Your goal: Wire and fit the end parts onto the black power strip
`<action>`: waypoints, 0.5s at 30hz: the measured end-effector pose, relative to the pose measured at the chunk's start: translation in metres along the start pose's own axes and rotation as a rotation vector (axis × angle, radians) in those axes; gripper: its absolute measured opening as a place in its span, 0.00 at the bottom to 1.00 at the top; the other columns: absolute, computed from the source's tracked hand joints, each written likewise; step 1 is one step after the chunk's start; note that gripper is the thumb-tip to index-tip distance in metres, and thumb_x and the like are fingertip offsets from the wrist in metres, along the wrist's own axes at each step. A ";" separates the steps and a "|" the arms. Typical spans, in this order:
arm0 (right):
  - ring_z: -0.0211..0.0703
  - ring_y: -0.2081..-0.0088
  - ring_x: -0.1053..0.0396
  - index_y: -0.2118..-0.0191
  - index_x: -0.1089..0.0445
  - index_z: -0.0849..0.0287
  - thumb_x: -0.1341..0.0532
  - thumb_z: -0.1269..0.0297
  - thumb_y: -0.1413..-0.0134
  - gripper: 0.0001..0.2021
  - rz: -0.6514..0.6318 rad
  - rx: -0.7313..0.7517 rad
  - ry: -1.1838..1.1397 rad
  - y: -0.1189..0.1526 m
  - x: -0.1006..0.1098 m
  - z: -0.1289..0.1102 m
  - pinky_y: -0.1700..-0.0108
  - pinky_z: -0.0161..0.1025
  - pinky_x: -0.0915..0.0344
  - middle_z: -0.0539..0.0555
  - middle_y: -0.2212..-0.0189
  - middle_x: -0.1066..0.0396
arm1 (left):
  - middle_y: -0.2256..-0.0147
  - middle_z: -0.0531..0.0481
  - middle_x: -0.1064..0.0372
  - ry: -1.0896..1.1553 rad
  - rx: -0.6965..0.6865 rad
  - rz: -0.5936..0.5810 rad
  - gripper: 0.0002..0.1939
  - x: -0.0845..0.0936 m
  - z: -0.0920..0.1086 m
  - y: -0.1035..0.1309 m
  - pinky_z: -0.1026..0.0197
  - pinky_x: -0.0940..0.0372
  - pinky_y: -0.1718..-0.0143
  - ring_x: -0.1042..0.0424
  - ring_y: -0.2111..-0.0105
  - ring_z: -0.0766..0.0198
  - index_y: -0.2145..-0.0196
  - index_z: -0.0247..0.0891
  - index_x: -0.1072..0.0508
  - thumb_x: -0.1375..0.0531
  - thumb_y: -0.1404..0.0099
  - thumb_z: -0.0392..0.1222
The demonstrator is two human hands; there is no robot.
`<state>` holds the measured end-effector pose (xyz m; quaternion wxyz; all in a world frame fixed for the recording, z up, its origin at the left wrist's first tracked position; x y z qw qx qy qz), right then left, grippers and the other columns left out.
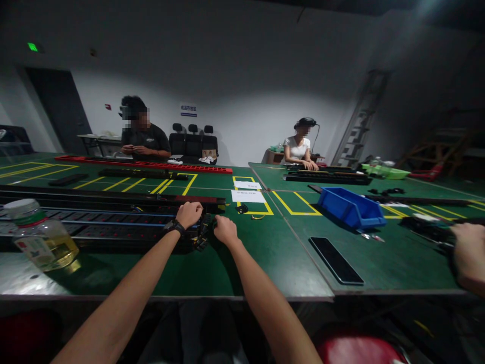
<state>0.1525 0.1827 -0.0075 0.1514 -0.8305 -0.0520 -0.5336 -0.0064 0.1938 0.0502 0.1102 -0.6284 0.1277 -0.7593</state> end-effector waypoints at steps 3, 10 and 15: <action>0.54 0.51 0.24 0.48 0.25 0.51 0.44 0.73 0.41 0.20 -0.019 0.037 0.040 0.000 -0.002 -0.004 0.56 0.42 0.32 0.57 0.51 0.21 | 0.57 0.44 0.18 0.002 -0.001 -0.002 0.18 0.000 0.000 0.000 0.52 0.34 0.47 0.23 0.52 0.51 0.58 0.45 0.17 0.48 0.30 0.41; 0.54 0.53 0.23 0.49 0.25 0.52 0.46 0.73 0.40 0.18 -0.004 0.061 0.061 0.000 -0.003 -0.003 0.58 0.41 0.34 0.58 0.52 0.21 | 0.57 0.43 0.18 0.003 -0.003 -0.004 0.18 0.001 0.001 0.001 0.51 0.33 0.47 0.23 0.52 0.50 0.58 0.45 0.18 0.49 0.30 0.41; 0.53 0.52 0.24 0.48 0.25 0.52 0.46 0.73 0.40 0.19 -0.018 0.059 0.061 0.000 -0.005 -0.003 0.57 0.41 0.34 0.58 0.51 0.22 | 0.57 0.44 0.18 -0.003 -0.002 -0.003 0.18 0.001 0.001 0.002 0.52 0.33 0.47 0.23 0.52 0.51 0.58 0.44 0.18 0.48 0.30 0.41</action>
Point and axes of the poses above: each hand's wrist, its own y-axis away from the middle knuckle, its own x-axis out of the back of the hand, z = x × y, the point moved 9 cm from there along -y, towards the middle knuckle
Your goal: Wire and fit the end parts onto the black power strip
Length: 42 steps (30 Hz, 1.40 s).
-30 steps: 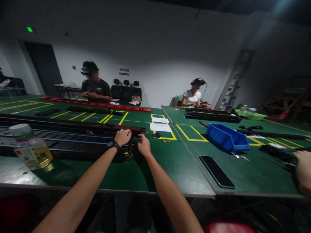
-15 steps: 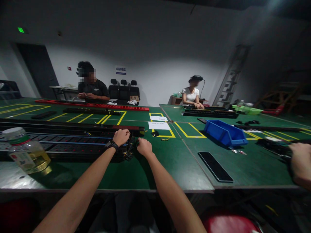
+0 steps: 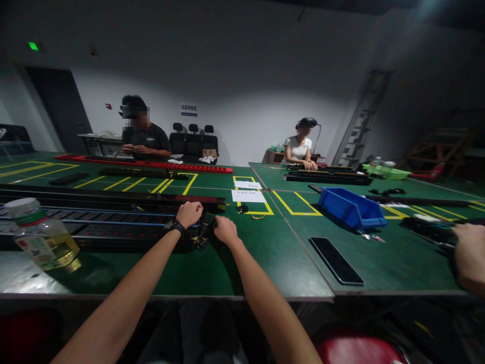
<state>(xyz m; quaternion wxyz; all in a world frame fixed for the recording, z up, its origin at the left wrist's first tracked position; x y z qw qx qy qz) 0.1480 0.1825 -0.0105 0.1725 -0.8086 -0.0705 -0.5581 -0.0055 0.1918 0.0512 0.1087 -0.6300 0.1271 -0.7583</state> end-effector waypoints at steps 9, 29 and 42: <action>0.52 0.52 0.24 0.47 0.27 0.52 0.46 0.73 0.39 0.19 -0.038 -0.004 0.036 0.002 0.002 -0.002 0.58 0.40 0.35 0.58 0.50 0.22 | 0.57 0.44 0.18 -0.004 0.004 0.000 0.18 0.000 0.001 0.001 0.52 0.32 0.47 0.23 0.52 0.51 0.58 0.44 0.17 0.49 0.30 0.40; 0.53 0.52 0.23 0.48 0.26 0.52 0.46 0.73 0.40 0.19 -0.019 0.000 0.032 0.001 0.002 -0.001 0.60 0.40 0.36 0.57 0.51 0.21 | 0.58 0.44 0.18 -0.007 -0.005 0.006 0.18 0.000 0.001 0.000 0.51 0.32 0.47 0.23 0.52 0.51 0.58 0.44 0.18 0.49 0.30 0.40; 0.52 0.52 0.24 0.46 0.26 0.51 0.47 0.73 0.39 0.20 -0.036 -0.006 0.035 0.002 0.001 -0.001 0.57 0.40 0.34 0.57 0.50 0.22 | 0.58 0.44 0.18 -0.009 -0.001 0.006 0.17 -0.003 0.000 -0.001 0.52 0.33 0.47 0.23 0.52 0.51 0.58 0.45 0.18 0.48 0.30 0.41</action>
Point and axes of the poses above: each hand's wrist, its own y-axis away from the middle knuckle, its own x-axis out of the back of the hand, z = x × y, the point moved 9 cm from there along -y, towards the middle knuckle
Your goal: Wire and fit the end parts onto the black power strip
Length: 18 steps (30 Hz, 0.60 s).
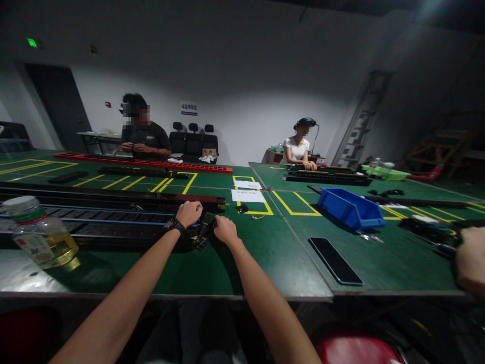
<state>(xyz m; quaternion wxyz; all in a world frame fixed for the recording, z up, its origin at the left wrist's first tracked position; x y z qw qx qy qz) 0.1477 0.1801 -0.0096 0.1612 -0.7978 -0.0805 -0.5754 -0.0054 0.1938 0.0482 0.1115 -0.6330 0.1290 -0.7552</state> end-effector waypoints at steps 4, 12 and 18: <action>0.52 0.52 0.24 0.46 0.26 0.52 0.47 0.73 0.39 0.20 -0.012 -0.007 -0.001 0.001 0.001 0.000 0.56 0.40 0.34 0.58 0.50 0.22 | 0.57 0.43 0.18 -0.001 0.001 -0.004 0.18 0.002 0.001 0.001 0.52 0.32 0.47 0.23 0.52 0.51 0.58 0.44 0.17 0.49 0.30 0.41; 0.51 0.52 0.24 0.47 0.26 0.52 0.46 0.74 0.40 0.20 0.001 -0.001 -0.003 0.002 0.003 -0.001 0.58 0.39 0.35 0.57 0.50 0.22 | 0.57 0.44 0.18 0.001 -0.001 -0.013 0.18 0.001 0.001 0.001 0.52 0.33 0.46 0.23 0.52 0.51 0.57 0.44 0.18 0.49 0.30 0.41; 0.50 0.50 0.25 0.45 0.26 0.51 0.46 0.74 0.38 0.20 -0.001 -0.013 -0.033 0.000 0.004 0.001 0.56 0.38 0.34 0.56 0.49 0.23 | 0.57 0.43 0.18 0.006 0.001 -0.018 0.18 0.002 0.001 0.001 0.52 0.33 0.46 0.23 0.51 0.51 0.57 0.44 0.18 0.48 0.29 0.41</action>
Point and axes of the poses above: each hand's wrist, its own y-axis away from the middle knuckle, its own x-axis out of the back of the hand, z = x × y, the point moved 9 cm from there along -y, towards the middle knuckle
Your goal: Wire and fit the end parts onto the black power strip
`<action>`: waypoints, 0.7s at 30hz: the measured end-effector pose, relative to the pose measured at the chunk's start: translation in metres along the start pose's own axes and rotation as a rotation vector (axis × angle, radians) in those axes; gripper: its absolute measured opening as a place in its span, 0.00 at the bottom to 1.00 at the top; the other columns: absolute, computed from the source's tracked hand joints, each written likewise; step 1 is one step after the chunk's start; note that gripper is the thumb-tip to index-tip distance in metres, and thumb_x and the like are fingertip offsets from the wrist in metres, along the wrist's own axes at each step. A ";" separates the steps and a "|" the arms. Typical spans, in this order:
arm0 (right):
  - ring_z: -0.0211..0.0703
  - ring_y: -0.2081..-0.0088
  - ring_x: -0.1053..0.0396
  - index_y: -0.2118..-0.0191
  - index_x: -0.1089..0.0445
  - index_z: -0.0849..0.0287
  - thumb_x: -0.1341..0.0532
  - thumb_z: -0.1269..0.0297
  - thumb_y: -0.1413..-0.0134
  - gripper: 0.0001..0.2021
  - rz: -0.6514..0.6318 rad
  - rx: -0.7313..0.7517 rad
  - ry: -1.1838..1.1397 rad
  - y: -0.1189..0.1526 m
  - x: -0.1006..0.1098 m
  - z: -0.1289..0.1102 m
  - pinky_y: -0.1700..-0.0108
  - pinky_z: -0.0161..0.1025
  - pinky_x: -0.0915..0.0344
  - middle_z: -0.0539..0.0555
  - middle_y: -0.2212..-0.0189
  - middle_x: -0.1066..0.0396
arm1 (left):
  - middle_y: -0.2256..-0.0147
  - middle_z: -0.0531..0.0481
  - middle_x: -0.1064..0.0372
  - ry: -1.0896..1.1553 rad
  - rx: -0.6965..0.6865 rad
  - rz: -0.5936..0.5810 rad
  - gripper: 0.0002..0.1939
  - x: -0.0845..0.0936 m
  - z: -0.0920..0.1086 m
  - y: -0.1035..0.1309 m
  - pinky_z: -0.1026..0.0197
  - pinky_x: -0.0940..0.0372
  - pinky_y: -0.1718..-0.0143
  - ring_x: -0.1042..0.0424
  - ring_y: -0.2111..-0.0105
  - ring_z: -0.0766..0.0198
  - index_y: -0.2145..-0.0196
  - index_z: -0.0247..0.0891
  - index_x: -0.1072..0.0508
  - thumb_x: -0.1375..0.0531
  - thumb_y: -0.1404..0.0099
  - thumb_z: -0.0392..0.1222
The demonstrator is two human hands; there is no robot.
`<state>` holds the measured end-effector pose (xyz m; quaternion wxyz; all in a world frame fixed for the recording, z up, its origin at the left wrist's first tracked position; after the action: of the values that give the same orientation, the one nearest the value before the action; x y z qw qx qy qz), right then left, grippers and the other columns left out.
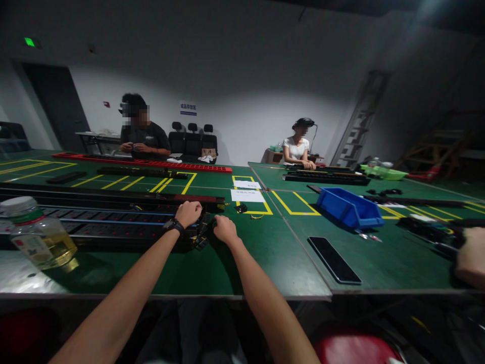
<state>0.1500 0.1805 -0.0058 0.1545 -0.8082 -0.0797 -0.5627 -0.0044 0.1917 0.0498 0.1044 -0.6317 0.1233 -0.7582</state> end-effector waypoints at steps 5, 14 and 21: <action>0.52 0.47 0.28 0.41 0.27 0.56 0.48 0.73 0.34 0.21 0.231 -0.200 0.003 -0.001 0.039 0.041 0.50 0.42 0.34 0.62 0.46 0.26 | 0.56 0.43 0.19 0.002 0.007 -0.003 0.18 0.001 0.000 0.001 0.53 0.32 0.47 0.23 0.52 0.52 0.56 0.44 0.17 0.49 0.29 0.41; 0.65 0.38 0.36 0.41 0.26 0.64 0.46 0.72 0.34 0.20 0.203 -0.519 0.095 0.012 0.043 0.121 0.43 0.57 0.40 0.72 0.41 0.31 | 0.57 0.43 0.18 0.001 0.004 -0.008 0.18 0.002 -0.001 -0.001 0.54 0.31 0.49 0.22 0.53 0.52 0.58 0.43 0.18 0.49 0.29 0.41; 0.62 0.43 0.30 0.52 0.18 0.57 0.44 0.73 0.35 0.16 0.232 -0.392 0.070 0.001 0.045 0.108 0.44 0.56 0.41 0.67 0.50 0.22 | 0.58 0.43 0.18 -0.011 -0.009 -0.008 0.18 0.004 -0.001 0.000 0.55 0.31 0.51 0.22 0.54 0.52 0.58 0.44 0.18 0.49 0.29 0.41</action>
<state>0.2616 0.2137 0.0018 0.0607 -0.8064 0.1301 -0.5737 -0.0058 0.1907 0.0537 0.0991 -0.6368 0.1238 -0.7546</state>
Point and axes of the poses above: each hand's wrist, its own y-axis away from the middle knuckle, its own x-axis out of the back of the hand, z = x × y, the point moved 9 cm from there along -y, towards the middle knuckle
